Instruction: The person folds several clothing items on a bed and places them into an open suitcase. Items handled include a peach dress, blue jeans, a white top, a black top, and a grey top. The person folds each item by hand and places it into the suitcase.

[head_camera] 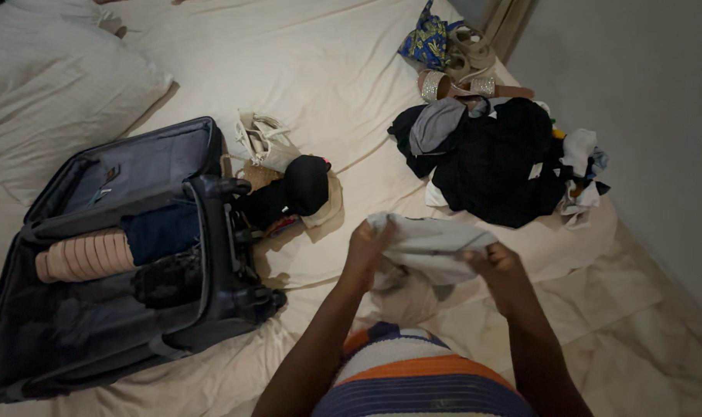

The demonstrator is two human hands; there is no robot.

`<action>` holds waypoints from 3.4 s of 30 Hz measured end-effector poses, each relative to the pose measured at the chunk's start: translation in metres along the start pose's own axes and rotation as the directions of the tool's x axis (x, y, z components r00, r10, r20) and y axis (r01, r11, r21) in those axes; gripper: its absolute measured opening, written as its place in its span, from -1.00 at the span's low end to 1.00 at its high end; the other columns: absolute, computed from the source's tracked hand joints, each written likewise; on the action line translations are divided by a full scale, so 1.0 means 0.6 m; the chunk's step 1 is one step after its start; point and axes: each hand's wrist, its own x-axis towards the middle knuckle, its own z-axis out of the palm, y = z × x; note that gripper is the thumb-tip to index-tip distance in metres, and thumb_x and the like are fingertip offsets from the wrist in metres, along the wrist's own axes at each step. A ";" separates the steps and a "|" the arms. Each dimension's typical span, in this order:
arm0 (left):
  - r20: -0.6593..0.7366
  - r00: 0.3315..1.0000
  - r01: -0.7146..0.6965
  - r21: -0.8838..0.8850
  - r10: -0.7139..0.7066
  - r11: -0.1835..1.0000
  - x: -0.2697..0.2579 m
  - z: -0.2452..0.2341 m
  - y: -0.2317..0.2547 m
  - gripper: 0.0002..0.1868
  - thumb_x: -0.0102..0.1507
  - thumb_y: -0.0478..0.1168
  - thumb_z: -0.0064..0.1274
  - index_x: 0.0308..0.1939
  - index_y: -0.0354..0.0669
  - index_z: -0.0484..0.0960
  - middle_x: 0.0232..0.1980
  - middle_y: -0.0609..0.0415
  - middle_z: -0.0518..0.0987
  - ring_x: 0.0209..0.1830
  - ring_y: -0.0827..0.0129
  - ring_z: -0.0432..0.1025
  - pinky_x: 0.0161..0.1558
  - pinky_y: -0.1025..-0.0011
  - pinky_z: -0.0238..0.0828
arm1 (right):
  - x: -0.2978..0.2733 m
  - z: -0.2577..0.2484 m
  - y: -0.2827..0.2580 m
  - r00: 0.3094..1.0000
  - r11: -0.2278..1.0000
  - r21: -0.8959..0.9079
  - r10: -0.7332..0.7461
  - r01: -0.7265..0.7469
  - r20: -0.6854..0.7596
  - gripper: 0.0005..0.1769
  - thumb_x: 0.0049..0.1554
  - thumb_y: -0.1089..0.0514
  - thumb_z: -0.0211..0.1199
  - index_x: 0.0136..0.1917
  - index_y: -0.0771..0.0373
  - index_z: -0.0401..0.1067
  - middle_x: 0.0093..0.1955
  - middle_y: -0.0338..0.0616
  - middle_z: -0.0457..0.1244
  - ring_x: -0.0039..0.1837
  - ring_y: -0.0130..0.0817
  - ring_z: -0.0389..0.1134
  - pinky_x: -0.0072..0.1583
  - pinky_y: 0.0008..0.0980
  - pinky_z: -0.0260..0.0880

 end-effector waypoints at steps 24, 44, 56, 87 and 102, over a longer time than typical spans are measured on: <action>0.064 0.990 -0.093 -0.387 0.127 0.918 0.018 -0.060 0.047 -0.77 0.37 -0.08 0.06 -0.27 -0.13 0.48 -0.46 0.26 0.48 -0.51 0.60 0.32 -0.43 0.50 0.31 | 0.025 -0.113 -0.097 0.899 0.971 -0.234 -0.138 0.041 -0.416 -0.73 0.25 0.25 0.48 0.11 0.34 0.43 -0.03 -0.04 0.33 -0.12 -0.35 0.27 -0.12 -0.28 0.24; 0.462 0.789 -0.560 0.269 0.405 0.784 -0.010 -0.020 0.214 -0.54 0.45 -0.02 0.11 -0.45 -0.23 0.47 -0.50 0.37 0.27 -0.49 0.64 0.10 -0.46 0.50 0.04 | 0.089 0.090 -0.129 0.787 0.951 0.086 -0.296 0.298 0.541 -0.62 0.22 0.09 0.30 0.23 0.31 0.40 0.17 -0.14 0.32 0.23 -0.34 0.36 0.25 -0.32 0.39; 0.382 0.826 -0.556 0.438 0.414 0.706 -0.015 -0.051 0.235 -0.62 0.37 0.04 0.07 -0.26 -0.21 0.72 -0.41 0.12 0.58 -0.45 0.45 0.39 -0.36 0.44 0.43 | 0.118 0.108 -0.087 0.848 0.886 -0.346 -0.092 0.309 0.521 -0.58 0.12 -0.12 0.29 -0.11 0.33 0.56 -0.26 -0.13 0.36 -0.18 -0.27 0.38 -0.11 -0.29 0.42; 0.340 0.442 -0.838 -0.174 0.830 0.518 0.012 -0.296 0.337 -0.72 0.32 -0.28 0.16 -0.41 -0.03 0.38 -0.29 0.09 0.60 -0.17 0.32 0.51 0.34 0.11 0.45 | 0.051 -0.024 -0.246 0.440 0.449 -0.280 -0.306 0.849 0.844 -0.61 0.14 0.02 0.24 0.16 0.28 0.50 0.23 -0.03 0.31 0.32 -0.05 0.30 0.40 0.11 0.13; 0.771 0.357 -0.830 0.521 0.527 -0.200 -0.127 -0.227 0.379 -0.76 0.09 -0.07 0.41 -0.27 -0.06 0.75 -0.24 0.11 0.67 -0.16 0.18 0.49 -0.07 0.19 0.40 | 0.067 -0.041 -0.372 0.860 -0.387 -0.903 -0.379 0.188 0.341 -0.58 0.05 -0.26 0.30 0.17 -0.25 0.55 -0.07 -0.36 0.45 0.15 -0.32 0.42 0.36 -0.08 0.21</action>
